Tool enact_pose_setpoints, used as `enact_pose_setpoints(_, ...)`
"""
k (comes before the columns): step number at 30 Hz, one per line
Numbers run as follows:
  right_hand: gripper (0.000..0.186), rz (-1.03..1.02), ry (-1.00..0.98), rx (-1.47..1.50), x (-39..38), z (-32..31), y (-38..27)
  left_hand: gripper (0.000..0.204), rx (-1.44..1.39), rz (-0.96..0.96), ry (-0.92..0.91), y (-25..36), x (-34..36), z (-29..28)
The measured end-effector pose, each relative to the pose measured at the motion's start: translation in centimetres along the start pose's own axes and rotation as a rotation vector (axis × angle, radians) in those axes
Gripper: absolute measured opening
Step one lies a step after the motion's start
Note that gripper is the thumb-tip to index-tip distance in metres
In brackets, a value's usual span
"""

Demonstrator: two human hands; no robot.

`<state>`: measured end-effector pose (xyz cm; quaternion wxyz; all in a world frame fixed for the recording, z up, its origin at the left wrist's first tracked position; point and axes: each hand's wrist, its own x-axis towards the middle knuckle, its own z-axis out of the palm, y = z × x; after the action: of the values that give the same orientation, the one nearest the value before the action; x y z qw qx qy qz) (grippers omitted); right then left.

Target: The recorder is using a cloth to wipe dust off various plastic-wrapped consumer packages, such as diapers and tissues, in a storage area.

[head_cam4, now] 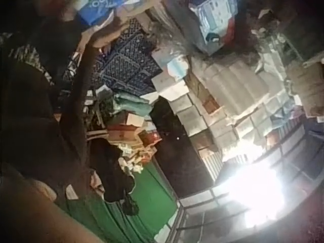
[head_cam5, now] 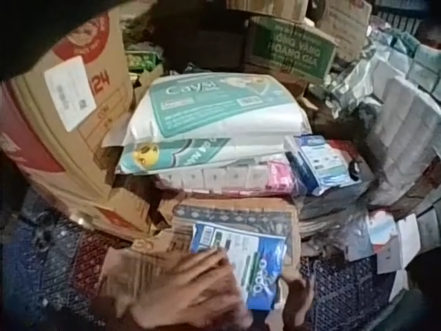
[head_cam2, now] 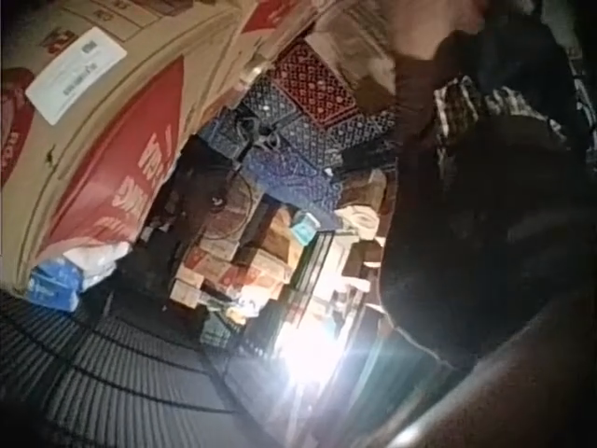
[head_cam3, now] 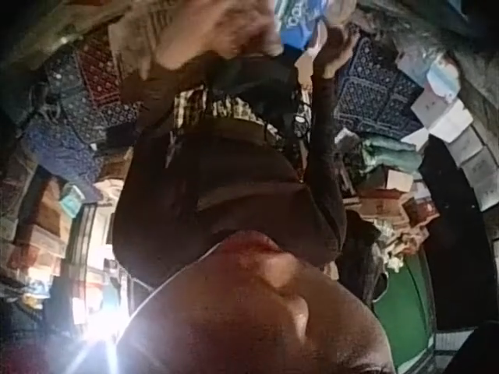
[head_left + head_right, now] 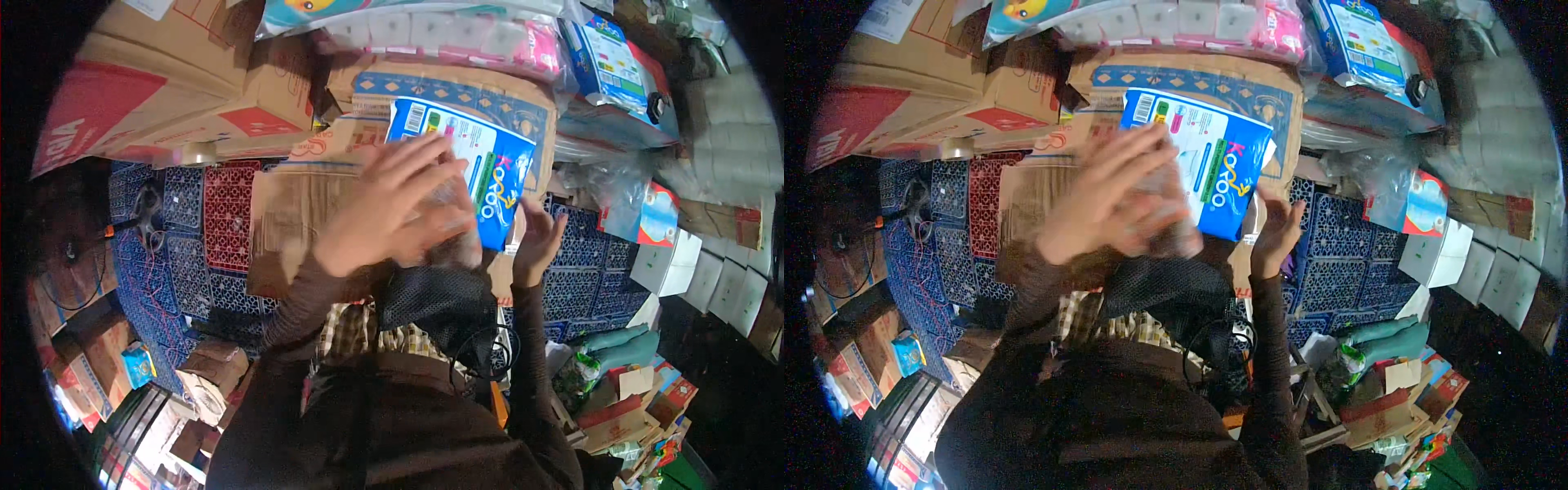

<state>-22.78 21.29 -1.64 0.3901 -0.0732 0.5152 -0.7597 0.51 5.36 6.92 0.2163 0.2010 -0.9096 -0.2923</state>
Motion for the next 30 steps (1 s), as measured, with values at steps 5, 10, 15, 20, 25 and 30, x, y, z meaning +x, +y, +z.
enact_pose_setpoints(5,0.04,-0.32,-0.047,-0.617,0.6,3.7,2.3,0.084,0.274,-0.246,-0.169,-1.4,-0.7,5.4)
enact_pose_setpoints(10,0.039,-0.331,-0.099,-0.413,2.7,5.5,2.8,0.096,0.226,-0.232,0.071,-6.9,3.9,6.5)
enact_pose_setpoints(15,0.039,-0.357,-0.129,-0.42,2.9,4.2,2.9,0.098,0.345,-0.391,0.153,-5.8,5.9,5.9)
enact_pose_setpoints(20,0.04,-0.241,-0.11,-0.294,2.7,3.3,3.2,0.088,0.386,-0.351,0.056,-0.7,0.1,6.8)
enact_pose_setpoints(25,0.038,-0.251,-0.09,-0.222,3.3,3.0,4.0,0.09,0.309,-0.433,0.128,-0.5,0.3,7.8)
enact_pose_setpoints(30,0.037,-0.243,-0.055,-0.224,3.7,3.1,4.1,0.096,0.469,-0.506,0.367,-3.7,7.0,9.2)
